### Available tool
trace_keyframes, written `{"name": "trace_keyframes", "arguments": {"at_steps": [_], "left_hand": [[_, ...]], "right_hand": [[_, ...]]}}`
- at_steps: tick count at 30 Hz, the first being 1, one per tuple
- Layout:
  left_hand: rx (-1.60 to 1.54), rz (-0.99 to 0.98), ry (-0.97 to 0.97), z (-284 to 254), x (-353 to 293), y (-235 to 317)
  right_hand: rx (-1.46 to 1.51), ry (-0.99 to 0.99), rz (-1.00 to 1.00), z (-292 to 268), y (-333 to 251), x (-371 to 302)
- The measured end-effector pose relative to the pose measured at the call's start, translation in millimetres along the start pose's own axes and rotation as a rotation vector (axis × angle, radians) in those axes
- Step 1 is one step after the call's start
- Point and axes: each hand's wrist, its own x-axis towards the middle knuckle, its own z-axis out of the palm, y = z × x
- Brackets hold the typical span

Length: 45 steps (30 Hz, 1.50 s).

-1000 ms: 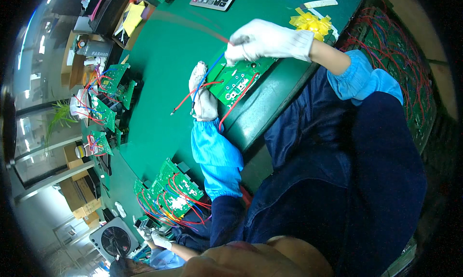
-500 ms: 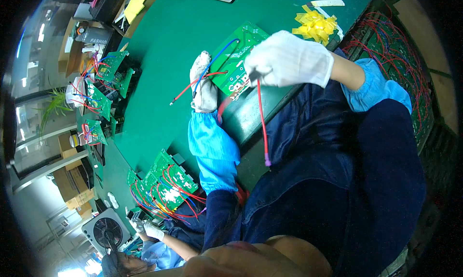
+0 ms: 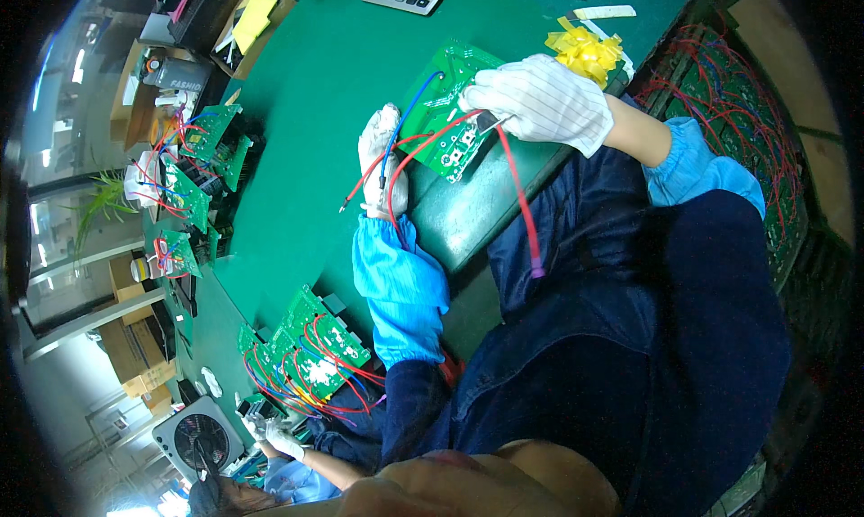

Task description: Assembling capacitors and wiring onto printed circuit boards at an industrial workbench.

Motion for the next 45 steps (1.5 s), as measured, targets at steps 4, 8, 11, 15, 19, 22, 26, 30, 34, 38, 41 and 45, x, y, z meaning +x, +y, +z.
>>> {"name": "trace_keyframes", "arguments": {"at_steps": [4,8,11,15,19,22,26,30,34,38,41,45], "left_hand": [[-0.028,-0.154,-0.006,-0.5,1.5,19.1],[-0.113,-0.142,0.109,14.1,7.4,54.5],[-0.531,-0.276,-0.193,19.9,7.3,65.3],[-0.772,-0.322,-0.189,5.2,0.0,64.3],[-1.049,-0.447,-0.076,4.1,6.5,39.2],[-0.826,-0.252,-0.020,1.4,7.2,32.5],[-0.874,-0.103,-0.080,2.6,3.8,19.9],[-1.199,-0.373,0.010,-19.7,-2.4,-26.2],[-1.241,-0.577,0.107,11.5,6.1,-16.5],[-1.243,-0.566,0.075,9.7,4.0,-7.3],[-1.123,-0.487,0.140,-5.3,5.9,-13.8],[-1.090,-0.476,0.168,12.1,9.2,-4.1]], "right_hand": [[-0.021,0.102,-0.020,0.2,2.9,5.4],[0.279,0.119,0.003,-41.1,-9.4,37.1],[0.729,-0.317,0.379,-62.1,-5.1,54.1],[0.809,-0.550,0.590,-38.8,19.2,90.4],[0.957,-0.498,0.486,-8.1,42.0,106.6],[0.956,-0.494,0.428,1.7,48.3,114.4],[0.813,-0.433,0.435,8.7,47.3,120.1],[0.757,-0.394,0.395,14.6,43.8,143.8],[0.622,-0.433,0.329,43.8,89.9,135.8],[0.604,-0.385,0.247,45.0,89.0,135.0],[0.845,-0.260,0.342,36.4,65.9,139.7],[0.837,-0.202,0.400,25.5,66.7,122.0]]}}
